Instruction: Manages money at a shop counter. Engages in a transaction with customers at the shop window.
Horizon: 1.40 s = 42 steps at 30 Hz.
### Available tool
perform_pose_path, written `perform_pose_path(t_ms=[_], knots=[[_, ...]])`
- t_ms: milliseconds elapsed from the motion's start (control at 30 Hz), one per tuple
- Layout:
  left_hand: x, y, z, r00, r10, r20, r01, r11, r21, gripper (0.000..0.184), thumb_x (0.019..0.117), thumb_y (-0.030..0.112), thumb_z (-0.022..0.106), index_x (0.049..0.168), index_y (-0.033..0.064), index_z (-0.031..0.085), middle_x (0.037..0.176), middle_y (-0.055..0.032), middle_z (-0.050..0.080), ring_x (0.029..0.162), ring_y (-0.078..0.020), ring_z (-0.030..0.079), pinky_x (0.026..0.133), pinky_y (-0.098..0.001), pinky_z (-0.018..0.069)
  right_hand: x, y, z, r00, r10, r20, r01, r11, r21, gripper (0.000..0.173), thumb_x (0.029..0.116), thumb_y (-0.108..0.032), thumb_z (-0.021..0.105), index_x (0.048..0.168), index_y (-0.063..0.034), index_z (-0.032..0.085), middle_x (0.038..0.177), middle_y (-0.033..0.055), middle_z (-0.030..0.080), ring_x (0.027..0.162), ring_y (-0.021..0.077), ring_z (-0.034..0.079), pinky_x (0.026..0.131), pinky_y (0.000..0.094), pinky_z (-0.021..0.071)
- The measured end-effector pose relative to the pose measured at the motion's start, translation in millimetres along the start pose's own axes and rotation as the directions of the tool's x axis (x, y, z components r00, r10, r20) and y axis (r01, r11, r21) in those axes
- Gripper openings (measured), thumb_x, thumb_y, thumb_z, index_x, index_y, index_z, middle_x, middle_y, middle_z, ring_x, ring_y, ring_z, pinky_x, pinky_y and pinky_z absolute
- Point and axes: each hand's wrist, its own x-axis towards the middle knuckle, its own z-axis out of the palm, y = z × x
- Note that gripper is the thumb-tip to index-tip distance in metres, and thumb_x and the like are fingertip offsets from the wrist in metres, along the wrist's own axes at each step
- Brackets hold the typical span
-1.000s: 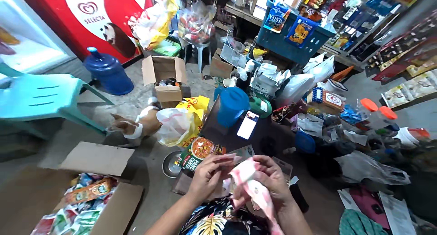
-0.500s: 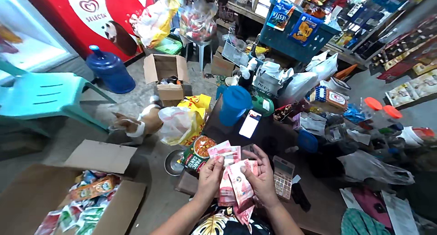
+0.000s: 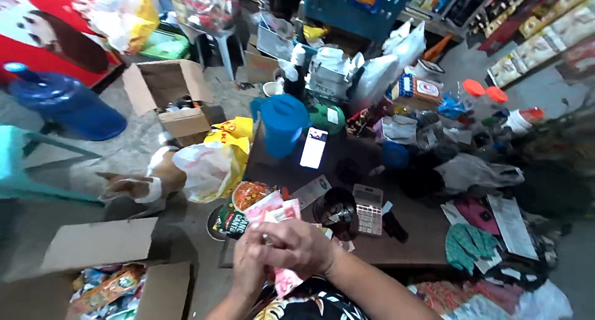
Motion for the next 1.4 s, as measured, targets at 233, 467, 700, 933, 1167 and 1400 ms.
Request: perform_pose_path(t_ms=[233, 467, 700, 933, 1167, 1400], knots=[[-9.0, 1.9, -27.5, 0.993, -0.033, 0.116, 0.014, 0.987, 0.159, 0.096, 0.0961, 0.040, 0.067, 0.159, 0.0004, 0.007, 0.158, 0.0041, 0.035, 0.133, 0.0050, 0.046, 0.109, -0.0178, 0.0442, -26.4, -1.4, 54.2, 0.859, 0.443, -0.255, -0.416, 0.896, 0.157, 0.039, 0.0952, -0.003, 0.062, 0.133, -0.0077, 0.054, 0.139, 0.0272, 0.053, 0.127, 0.0379, 0.056, 0.106, 0.0466, 0.0479], [-9.1, -14.7, -39.1, 0.767, -0.612, 0.191, 0.640, 0.712, -0.287, 0.025, 0.0863, 0.035, 0.079, 0.106, 0.0216, 0.071, 0.094, 0.0013, 0.078, 0.088, -0.0072, 0.074, 0.081, -0.0279, 0.0626, -49.6, -4.1, 66.2, 0.782, 0.562, -0.271, -0.515, 0.827, 0.227, 0.033, 0.1100, -0.024, 0.039, 0.133, -0.0043, 0.052, 0.137, 0.0230, 0.057, 0.129, 0.0317, 0.057, 0.108, 0.0428, 0.0469], [15.1, -16.4, -44.7, 0.923, -0.307, 0.233, 0.347, 0.924, -0.159, 0.020, 0.1037, 0.016, 0.050, 0.108, 0.0205, 0.069, 0.100, -0.0042, 0.078, 0.093, -0.0200, 0.076, 0.087, -0.0371, 0.0629, -192.8, -18.0, -12.7, 0.227, 0.951, -0.208, -0.966, 0.193, -0.173, 0.027, 0.0986, -0.007, 0.057, 0.118, 0.0036, 0.072, 0.130, 0.0232, 0.065, 0.122, 0.0355, 0.063, 0.104, 0.0460, 0.0521], [9.5, -10.5, -47.4, 0.916, -0.394, 0.076, 0.396, 0.918, -0.015, 0.035, 0.0986, 0.006, 0.031, 0.099, 0.0195, 0.063, 0.078, 0.0078, 0.072, 0.069, -0.0075, 0.069, 0.068, -0.0268, 0.0607, -229.1, -5.4, -31.4, 0.007, 0.999, 0.031, -0.895, 0.021, -0.446, 0.045, 0.0987, -0.006, 0.061, 0.142, 0.0027, 0.056, 0.147, 0.0226, 0.054, 0.138, 0.0384, 0.050, 0.115, 0.0477, 0.0419], [-2.1, -27.7, -55.8, 0.687, -0.316, 0.655, -0.130, 0.833, 0.538, 0.034, 0.1033, 0.028, 0.045, 0.113, 0.0005, 0.064, 0.095, -0.0002, 0.069, 0.082, 0.0007, 0.064, 0.077, -0.0217, 0.0555, -227.7, 10.8, -45.7, -0.023, 0.990, 0.138, -0.898, 0.040, -0.438, 0.038, 0.0992, -0.019, 0.065, 0.132, 0.0018, 0.064, 0.139, 0.0247, 0.056, 0.132, 0.0383, 0.054, 0.112, 0.0471, 0.0440], [-19.5, -67.1, -8.2, 0.428, -0.591, 0.683, -0.126, 0.710, 0.693, 0.052, 0.0834, 0.025, 0.083, 0.123, -0.0016, 0.062, 0.097, -0.0148, 0.072, 0.087, -0.0261, 0.071, 0.083, -0.0478, 0.0576, -216.4, 24.0, -58.5, -0.066, 0.945, 0.321, -0.870, 0.103, -0.483, 0.039, 0.0993, -0.010, 0.063, 0.136, 0.0036, 0.057, 0.145, 0.0275, 0.048, 0.130, 0.0394, 0.055, 0.107, 0.0474, 0.0489]])
